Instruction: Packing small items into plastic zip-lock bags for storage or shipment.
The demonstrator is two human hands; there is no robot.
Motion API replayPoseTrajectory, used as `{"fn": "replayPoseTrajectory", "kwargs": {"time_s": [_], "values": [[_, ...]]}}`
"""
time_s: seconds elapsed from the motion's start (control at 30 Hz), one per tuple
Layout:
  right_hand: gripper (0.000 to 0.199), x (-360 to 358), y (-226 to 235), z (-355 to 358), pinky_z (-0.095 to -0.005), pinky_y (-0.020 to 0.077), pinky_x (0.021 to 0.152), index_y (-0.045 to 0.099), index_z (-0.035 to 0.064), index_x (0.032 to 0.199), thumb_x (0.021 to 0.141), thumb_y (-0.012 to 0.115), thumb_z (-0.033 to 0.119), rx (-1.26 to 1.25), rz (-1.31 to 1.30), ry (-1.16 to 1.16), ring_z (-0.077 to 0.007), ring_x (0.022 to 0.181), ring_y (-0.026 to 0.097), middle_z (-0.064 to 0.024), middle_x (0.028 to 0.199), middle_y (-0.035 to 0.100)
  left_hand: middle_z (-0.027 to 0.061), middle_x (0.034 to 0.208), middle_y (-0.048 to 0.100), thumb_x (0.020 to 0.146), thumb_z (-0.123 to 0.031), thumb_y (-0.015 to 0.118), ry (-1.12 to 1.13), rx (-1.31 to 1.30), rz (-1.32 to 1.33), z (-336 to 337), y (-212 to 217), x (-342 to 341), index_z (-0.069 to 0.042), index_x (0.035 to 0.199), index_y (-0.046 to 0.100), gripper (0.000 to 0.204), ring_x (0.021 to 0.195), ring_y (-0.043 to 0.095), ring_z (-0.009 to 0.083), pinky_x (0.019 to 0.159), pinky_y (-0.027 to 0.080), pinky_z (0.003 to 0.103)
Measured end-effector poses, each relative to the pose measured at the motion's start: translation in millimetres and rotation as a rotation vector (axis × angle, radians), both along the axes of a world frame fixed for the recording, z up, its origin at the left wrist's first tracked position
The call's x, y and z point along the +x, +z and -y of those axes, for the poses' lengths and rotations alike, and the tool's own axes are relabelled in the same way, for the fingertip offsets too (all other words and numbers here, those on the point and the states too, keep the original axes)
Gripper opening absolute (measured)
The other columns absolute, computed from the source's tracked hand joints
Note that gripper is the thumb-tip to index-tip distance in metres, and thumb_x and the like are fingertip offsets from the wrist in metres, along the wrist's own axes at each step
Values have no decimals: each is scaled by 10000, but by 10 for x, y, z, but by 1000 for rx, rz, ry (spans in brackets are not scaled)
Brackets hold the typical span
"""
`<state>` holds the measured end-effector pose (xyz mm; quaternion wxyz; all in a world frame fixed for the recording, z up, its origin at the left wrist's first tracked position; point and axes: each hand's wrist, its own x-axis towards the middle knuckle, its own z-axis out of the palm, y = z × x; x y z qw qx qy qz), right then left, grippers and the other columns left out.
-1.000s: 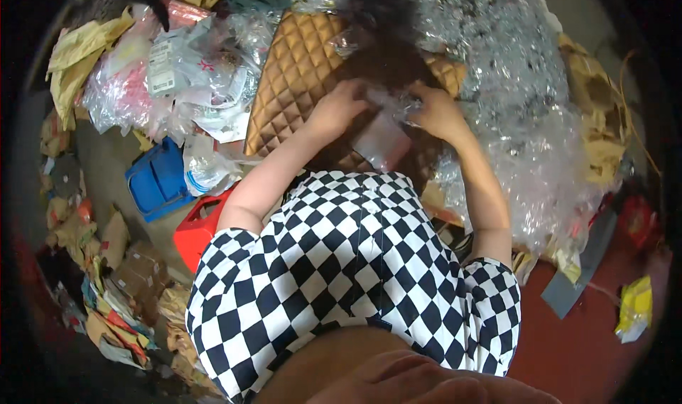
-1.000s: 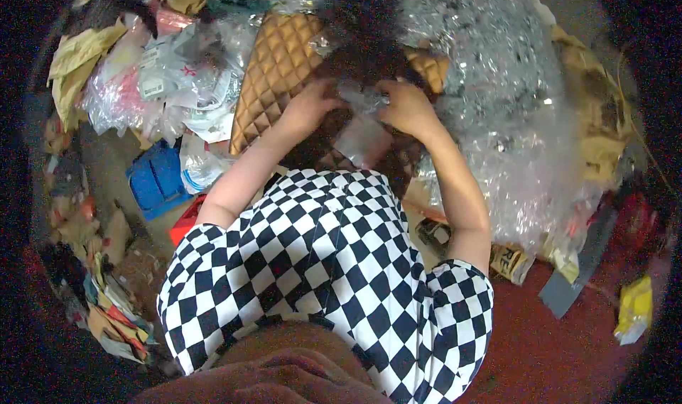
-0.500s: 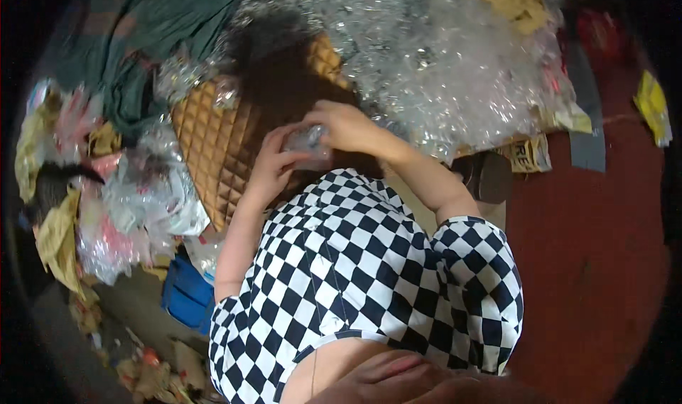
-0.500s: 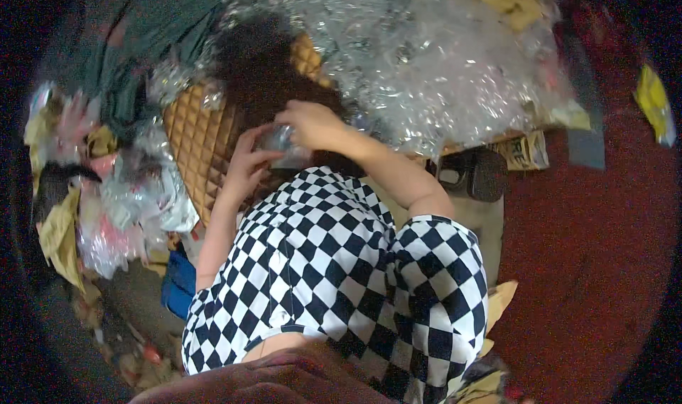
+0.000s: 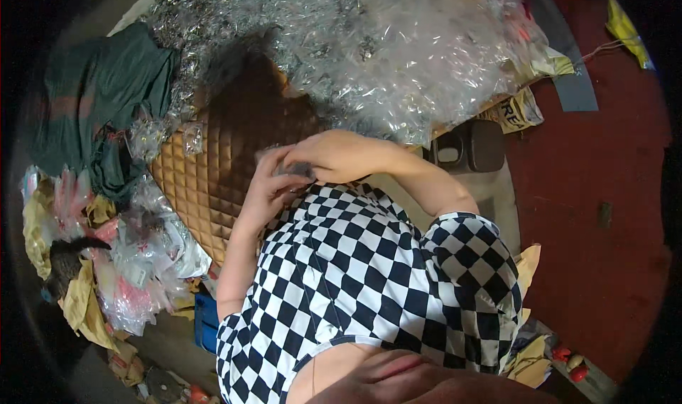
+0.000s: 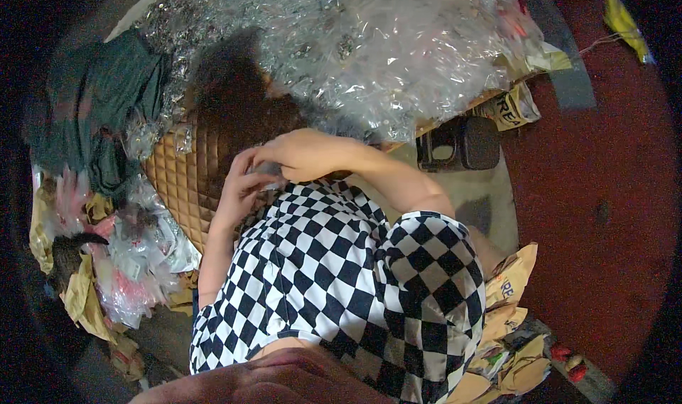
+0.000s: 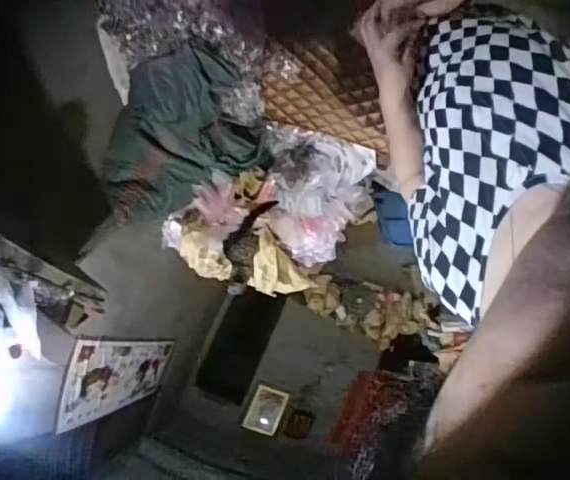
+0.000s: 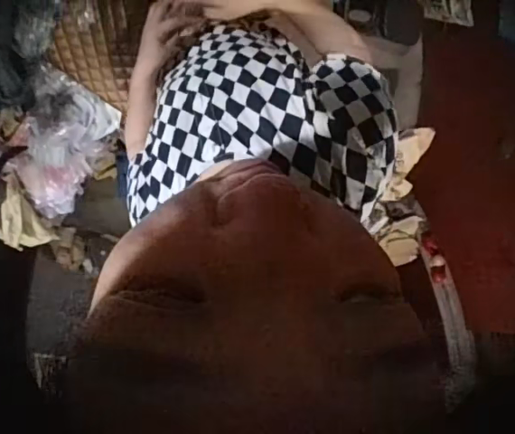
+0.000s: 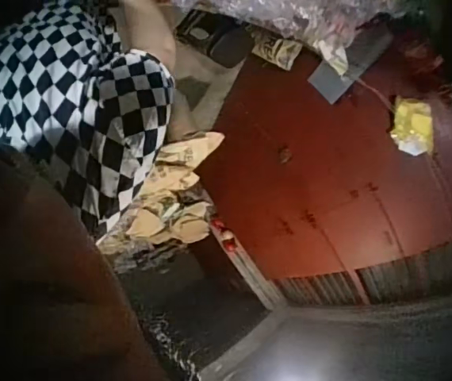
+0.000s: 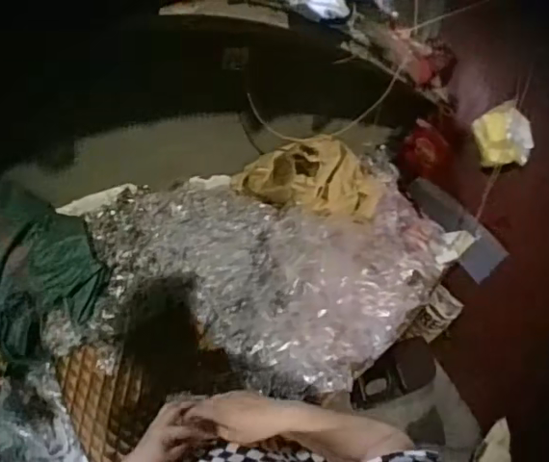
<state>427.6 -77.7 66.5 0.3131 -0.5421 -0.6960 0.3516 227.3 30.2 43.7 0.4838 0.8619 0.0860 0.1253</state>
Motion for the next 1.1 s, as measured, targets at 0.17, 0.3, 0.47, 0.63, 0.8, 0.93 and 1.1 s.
{"fn": "replayPoseTrajectory", "kwargs": {"time_s": [0.17,0.3,0.47,0.63,0.8,0.93,1.1], "values": [[166,471,-74,190,-432,454,838,680,169,957,794,651,185,117,298,-26,-254,901,631,-66,884,674,135,1262,571,699,67,631,47,-99,80,-115,97,448,-104,942,735,315,1227,494,318,1022,395,399],[96,1061,237,581,-369,496,721,740,143,896,822,692,179,224,242,-414,-228,792,611,-41,840,706,168,1282,534,746,-28,673,496,241,5,-205,-420,133,-99,1182,623,444,1200,494,367,993,424,414],[155,2632,602,944,-350,436,905,758,103,952,837,670,157,41,380,-764,-229,947,573,-58,979,713,170,1251,512,742,-166,706,107,616,-521,57,-1681,-561,-25,1322,478,638,1135,515,375,918,466,420],[231,4430,-271,1504,-394,491,841,743,102,971,828,682,273,-45,824,-1140,-318,946,662,-136,1027,703,153,1236,538,870,-88,504,152,509,-566,214,-1902,-701,-101,1291,525,422,1079,559,347,846,497,417],[286,4036,-420,503,-350,501,816,678,121,1130,846,648,129,242,812,-1264,-318,967,653,-147,1114,674,143,1129,595,858,-92,501,320,325,-666,271,-1505,-661,-106,1173,592,328,992,598,334,780,510,433],[354,2910,-264,-762,-407,439,949,624,64,1171,818,635,36,693,597,-743,-334,1072,583,-157,1145,633,151,1013,648,861,-139,520,453,277,-640,307,-1421,-564,-114,1140,602,292,932,622,351,748,508,457],[280,1912,-1229,-2236,-428,452,858,606,40,1111,874,566,184,760,525,-325,-373,1013,557,-182,1098,605,156,925,662,823,-80,557,523,241,-514,262,-1548,-644,-106,1100,633,288,855,633,367,747,506,459]]}}
